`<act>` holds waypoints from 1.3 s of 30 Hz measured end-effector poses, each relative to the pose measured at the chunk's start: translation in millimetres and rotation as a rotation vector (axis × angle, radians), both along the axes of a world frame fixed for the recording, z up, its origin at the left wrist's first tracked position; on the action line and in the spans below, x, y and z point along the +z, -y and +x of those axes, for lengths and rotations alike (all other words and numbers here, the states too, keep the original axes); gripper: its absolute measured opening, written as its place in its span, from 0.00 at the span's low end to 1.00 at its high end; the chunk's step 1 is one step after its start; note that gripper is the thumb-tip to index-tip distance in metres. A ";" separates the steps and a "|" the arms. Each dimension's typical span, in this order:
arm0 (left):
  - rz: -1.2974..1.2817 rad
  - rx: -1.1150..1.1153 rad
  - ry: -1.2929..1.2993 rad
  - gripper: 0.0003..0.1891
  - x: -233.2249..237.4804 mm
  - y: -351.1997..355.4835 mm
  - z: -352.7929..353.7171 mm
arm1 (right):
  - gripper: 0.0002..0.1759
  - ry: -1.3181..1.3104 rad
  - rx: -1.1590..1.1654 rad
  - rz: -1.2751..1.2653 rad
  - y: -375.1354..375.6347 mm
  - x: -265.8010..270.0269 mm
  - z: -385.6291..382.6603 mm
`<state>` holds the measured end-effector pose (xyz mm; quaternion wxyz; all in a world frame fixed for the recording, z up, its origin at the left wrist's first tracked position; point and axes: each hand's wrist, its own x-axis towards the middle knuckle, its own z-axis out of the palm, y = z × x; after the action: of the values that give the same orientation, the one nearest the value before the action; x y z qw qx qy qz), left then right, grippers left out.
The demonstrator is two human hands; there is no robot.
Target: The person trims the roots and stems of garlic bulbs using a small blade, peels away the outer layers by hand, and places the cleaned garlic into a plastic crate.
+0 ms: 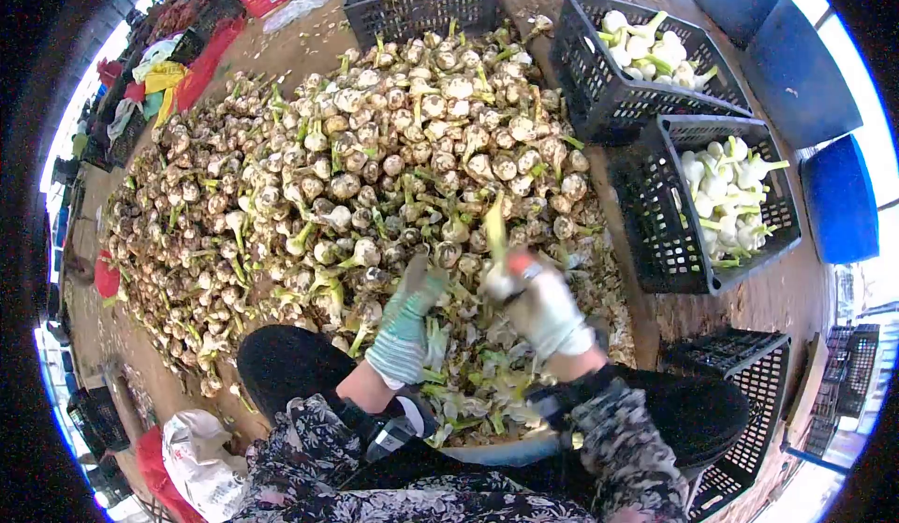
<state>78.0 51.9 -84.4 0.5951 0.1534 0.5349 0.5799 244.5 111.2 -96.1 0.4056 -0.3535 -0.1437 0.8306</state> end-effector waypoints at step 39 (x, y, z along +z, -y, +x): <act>-0.190 0.066 0.038 0.19 -24.0 2.7 -25.2 | 0.44 1.114 0.189 0.206 -75.5 -141.8 -95.1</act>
<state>52.8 49.2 -108.3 0.5974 0.0675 0.5811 0.5485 149.4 186.7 -237.9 0.2251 -0.6822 -0.4467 0.5333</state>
